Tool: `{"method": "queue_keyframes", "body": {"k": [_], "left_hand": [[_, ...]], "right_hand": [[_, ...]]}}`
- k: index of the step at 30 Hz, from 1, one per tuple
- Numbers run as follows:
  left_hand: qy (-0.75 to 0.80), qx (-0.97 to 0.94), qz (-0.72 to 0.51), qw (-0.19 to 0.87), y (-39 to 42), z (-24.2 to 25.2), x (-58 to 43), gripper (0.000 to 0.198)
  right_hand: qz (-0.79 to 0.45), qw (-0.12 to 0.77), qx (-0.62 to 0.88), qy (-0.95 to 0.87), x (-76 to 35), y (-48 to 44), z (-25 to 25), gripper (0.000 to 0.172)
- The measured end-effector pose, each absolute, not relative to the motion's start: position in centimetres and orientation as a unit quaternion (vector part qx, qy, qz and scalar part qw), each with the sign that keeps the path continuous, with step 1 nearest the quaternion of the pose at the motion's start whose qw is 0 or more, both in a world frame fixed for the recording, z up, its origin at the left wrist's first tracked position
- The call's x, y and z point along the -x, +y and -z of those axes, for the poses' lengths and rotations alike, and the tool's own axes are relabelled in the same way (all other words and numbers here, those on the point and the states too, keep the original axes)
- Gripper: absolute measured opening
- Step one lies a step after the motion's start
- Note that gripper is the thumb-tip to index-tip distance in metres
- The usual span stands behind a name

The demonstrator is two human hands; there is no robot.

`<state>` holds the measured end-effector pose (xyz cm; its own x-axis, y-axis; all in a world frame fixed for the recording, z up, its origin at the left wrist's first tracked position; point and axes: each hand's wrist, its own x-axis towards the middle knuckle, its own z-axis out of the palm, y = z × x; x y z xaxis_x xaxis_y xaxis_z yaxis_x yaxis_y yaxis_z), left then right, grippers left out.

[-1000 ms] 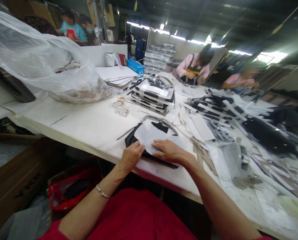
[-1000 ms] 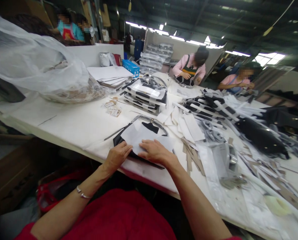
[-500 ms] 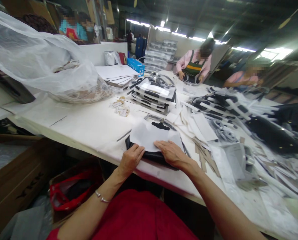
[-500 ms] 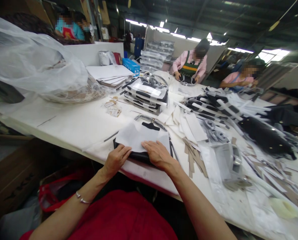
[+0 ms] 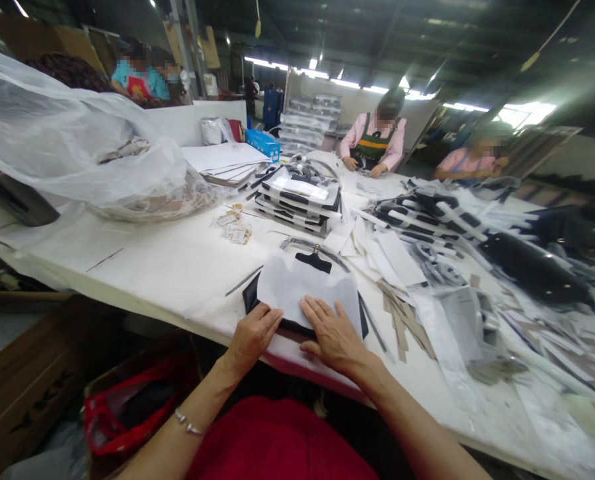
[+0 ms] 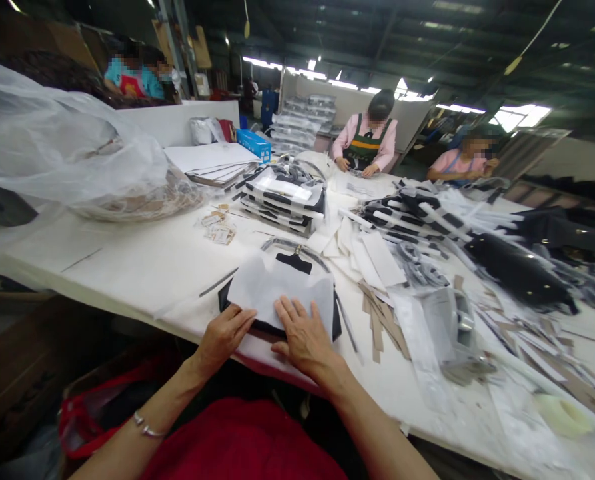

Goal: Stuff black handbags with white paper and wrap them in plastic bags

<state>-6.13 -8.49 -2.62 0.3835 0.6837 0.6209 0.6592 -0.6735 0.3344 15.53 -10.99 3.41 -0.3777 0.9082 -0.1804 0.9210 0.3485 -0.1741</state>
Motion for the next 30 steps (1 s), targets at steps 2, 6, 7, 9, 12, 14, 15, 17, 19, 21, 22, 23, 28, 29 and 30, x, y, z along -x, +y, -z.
{"method": "queue_keyframes", "body": {"k": [2,6,7,9,12,14,15,17,19,21,22,23,28,29,30], "left_hand": [[0.408,-0.83,-0.38,-0.022,-8.9,2.2,6.1,0.021],[0.404,-0.814,-0.4,-0.123,-9.7,-0.8,5.9,0.015],[0.394,-0.809,-0.412,-0.144,-9.8,-2.0,5.6,0.014],[0.363,-0.806,-0.434,-0.173,-9.7,-4.4,4.7,0.015],[0.309,-0.842,-0.413,-0.157,-8.4,-6.4,2.5,0.02],[0.301,-0.882,-0.349,-0.094,-6.8,-5.8,1.2,0.024],[0.317,-0.894,-0.311,-0.052,-6.0,-4.9,0.7,0.025],[0.364,-0.897,-0.247,0.036,-4.4,-2.5,0.5,0.024],[0.376,-0.881,-0.265,0.111,-3.4,-0.3,0.9,0.024],[0.362,-0.87,-0.295,0.158,-3.0,1.2,1.6,0.022],[0.356,-0.865,-0.31,0.172,-3.0,1.6,1.9,0.021],[0.353,-0.859,-0.324,0.181,-3.1,1.7,2.2,0.02],[0.322,-0.849,-0.368,0.2,-3.5,1.7,2.5,0.016],[0.313,-0.85,-0.373,0.199,-3.5,1.7,2.5,0.015],[0.308,-0.851,-0.379,0.196,-3.5,1.9,2.5,0.014]], "right_hand": [[0.137,0.021,-0.558,0.818,-15.6,-11.0,-3.5,0.086],[0.14,-0.005,-0.556,0.82,-15.7,-11.1,-3.1,0.091],[0.14,-0.014,-0.553,0.821,-15.7,-11.1,-2.8,0.092],[0.138,-0.029,-0.551,0.823,-15.8,-11.0,-1.9,0.094],[0.137,-0.031,-0.553,0.821,-15.9,-10.7,-0.7,0.096],[0.144,-0.027,-0.554,0.82,-15.9,-10.6,-0.3,0.097],[0.151,-0.027,-0.555,0.818,-15.9,-10.5,-0.3,0.097],[0.165,-0.03,-0.557,0.813,-16.0,-10.6,-0.5,0.098],[0.178,-0.039,-0.553,0.813,-16.1,-10.7,-0.8,0.097],[0.184,-0.047,-0.548,0.815,-16.2,-10.9,-1.1,0.097],[0.184,-0.049,-0.546,0.816,-16.2,-10.9,-1.2,0.097],[0.181,-0.051,-0.545,0.817,-16.3,-10.9,-1.2,0.097],[0.168,-0.063,-0.537,0.824,-16.7,-10.5,0.0,0.089],[0.164,-0.066,-0.537,0.825,-16.8,-10.4,0.4,0.087],[0.158,-0.069,-0.537,0.826,-16.8,-10.3,0.9,0.084]]}}
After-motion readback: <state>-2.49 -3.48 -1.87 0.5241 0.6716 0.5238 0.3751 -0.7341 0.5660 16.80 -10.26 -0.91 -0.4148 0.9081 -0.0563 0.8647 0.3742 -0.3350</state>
